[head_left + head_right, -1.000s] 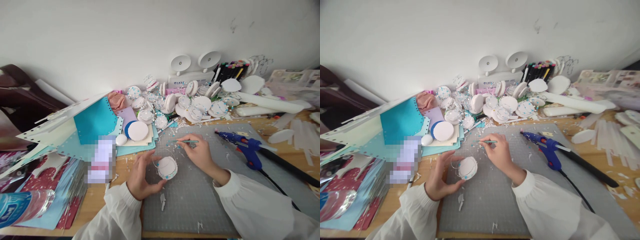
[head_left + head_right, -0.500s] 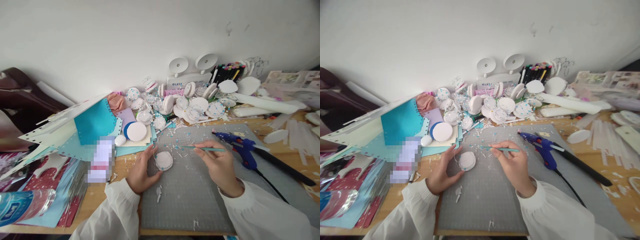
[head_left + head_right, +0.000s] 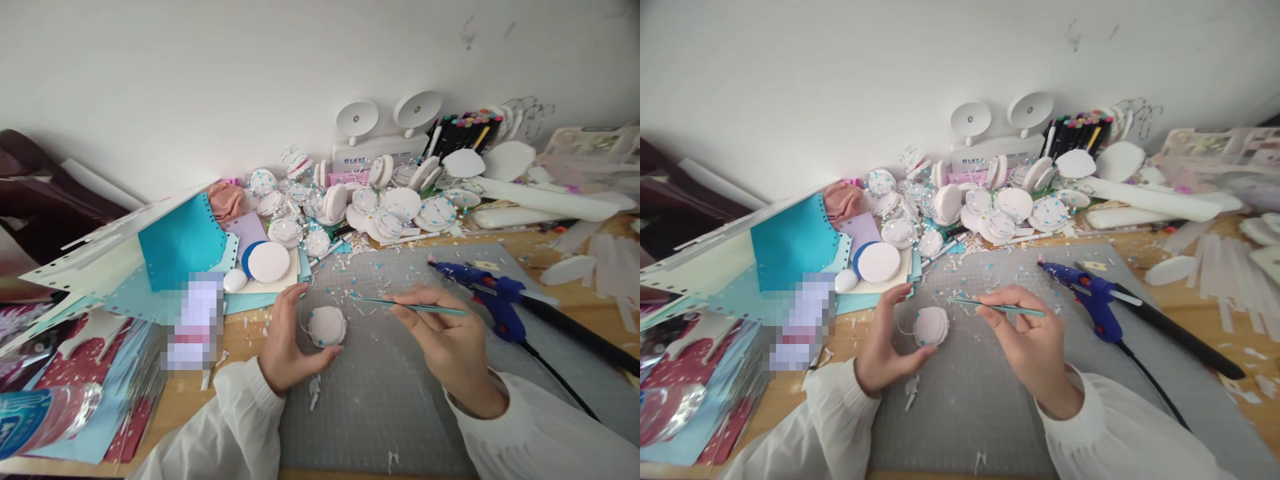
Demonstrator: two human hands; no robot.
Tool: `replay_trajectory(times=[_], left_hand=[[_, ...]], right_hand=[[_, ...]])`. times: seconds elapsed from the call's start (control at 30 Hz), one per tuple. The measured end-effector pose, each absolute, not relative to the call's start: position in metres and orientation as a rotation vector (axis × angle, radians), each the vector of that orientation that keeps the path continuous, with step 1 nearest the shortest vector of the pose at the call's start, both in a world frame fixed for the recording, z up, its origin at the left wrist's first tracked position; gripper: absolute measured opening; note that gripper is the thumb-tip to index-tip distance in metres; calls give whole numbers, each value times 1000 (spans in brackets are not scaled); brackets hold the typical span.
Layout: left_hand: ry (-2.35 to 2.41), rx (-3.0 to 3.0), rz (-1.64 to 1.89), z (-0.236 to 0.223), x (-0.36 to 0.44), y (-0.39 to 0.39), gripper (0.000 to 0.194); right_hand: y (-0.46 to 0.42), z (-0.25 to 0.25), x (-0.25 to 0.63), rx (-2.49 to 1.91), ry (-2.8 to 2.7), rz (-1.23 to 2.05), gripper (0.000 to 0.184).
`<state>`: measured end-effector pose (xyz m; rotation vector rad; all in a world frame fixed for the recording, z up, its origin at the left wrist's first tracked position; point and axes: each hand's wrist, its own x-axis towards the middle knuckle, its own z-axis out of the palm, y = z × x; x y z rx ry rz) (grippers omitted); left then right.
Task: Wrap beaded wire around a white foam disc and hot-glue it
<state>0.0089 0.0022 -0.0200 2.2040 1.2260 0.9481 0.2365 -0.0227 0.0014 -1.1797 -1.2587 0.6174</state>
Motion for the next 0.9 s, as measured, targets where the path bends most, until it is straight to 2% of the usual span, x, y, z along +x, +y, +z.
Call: replay_trajectory(times=[0.07, 0.2, 0.5, 0.63, 0.9], left_hand=[[1240, 2157, 862, -28, 9, 3, 86], [1224, 2040, 895, -35, 7, 0, 72], [1015, 2043, 939, -28, 4, -8, 63], [1019, 2023, 908, -32, 4, -7, 68], [938, 2070, 843, -31, 1, -6, 91]], right_hand=[[-21, 0, 236, -1204, -1249, 619, 3], [-18, -3, 233, -1251, -1237, 596, 3], [-8, -10, 229, -1331, -1297, 517, 2], [3, -18, 223, -1348, -1471, 444, 4], [20, -34, 213, -1337, -1684, 335, 4]])
